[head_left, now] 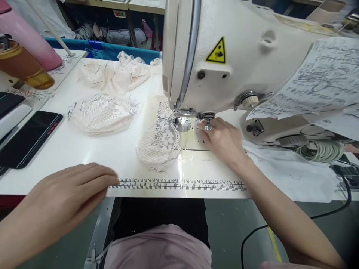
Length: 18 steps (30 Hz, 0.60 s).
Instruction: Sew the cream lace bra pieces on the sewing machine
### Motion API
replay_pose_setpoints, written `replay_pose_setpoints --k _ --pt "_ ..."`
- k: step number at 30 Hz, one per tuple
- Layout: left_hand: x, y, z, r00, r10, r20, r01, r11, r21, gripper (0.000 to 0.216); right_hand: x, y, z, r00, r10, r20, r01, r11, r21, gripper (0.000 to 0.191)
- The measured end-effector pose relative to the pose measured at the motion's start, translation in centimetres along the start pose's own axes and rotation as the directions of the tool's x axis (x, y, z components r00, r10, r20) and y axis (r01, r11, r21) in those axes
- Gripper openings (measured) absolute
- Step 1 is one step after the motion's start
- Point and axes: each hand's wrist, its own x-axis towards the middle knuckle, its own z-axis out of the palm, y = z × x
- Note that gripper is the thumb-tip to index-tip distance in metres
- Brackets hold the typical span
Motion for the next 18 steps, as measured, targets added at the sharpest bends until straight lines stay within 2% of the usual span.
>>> replay_pose_setpoints --k 2,4,6,8,12,18 --pt "4.1 0.4 0.6 0.985 0.16 -0.069 -0.155 0.986 0.066 0.023 0.5 -1.3 0.3 0.994 -0.11 0.001 0.11 0.993 0.043 0.034" --pt "8.2 0.7 2.3 0.953 0.273 -0.132 -0.257 0.959 0.123 0.025 0.8 -2.4 0.8 0.977 -0.207 -0.058 0.21 0.977 0.045 0.035" --pt "11.6 0.8 4.6 0.927 0.335 -0.169 -0.296 0.93 0.219 0.028 1.0 -3.1 1.5 0.957 -0.253 -0.143 0.261 0.965 0.033 0.032" --pt "13.7 0.7 6.9 0.916 0.351 -0.192 -0.283 0.908 0.308 0.028 1.0 -3.4 2.1 0.945 -0.261 -0.196 0.272 0.962 0.035 0.032" --pt "14.8 0.0 9.6 0.907 0.356 -0.226 -0.278 0.908 0.314 0.034 0.6 -3.3 3.0 0.93 -0.278 -0.239 0.3 0.952 0.059 0.031" --pt "14.4 -0.2 9.6 0.911 0.338 -0.237 -0.282 0.929 0.24 0.034 0.3 -3.1 3.1 0.921 -0.292 -0.258 0.326 0.94 0.099 0.033"
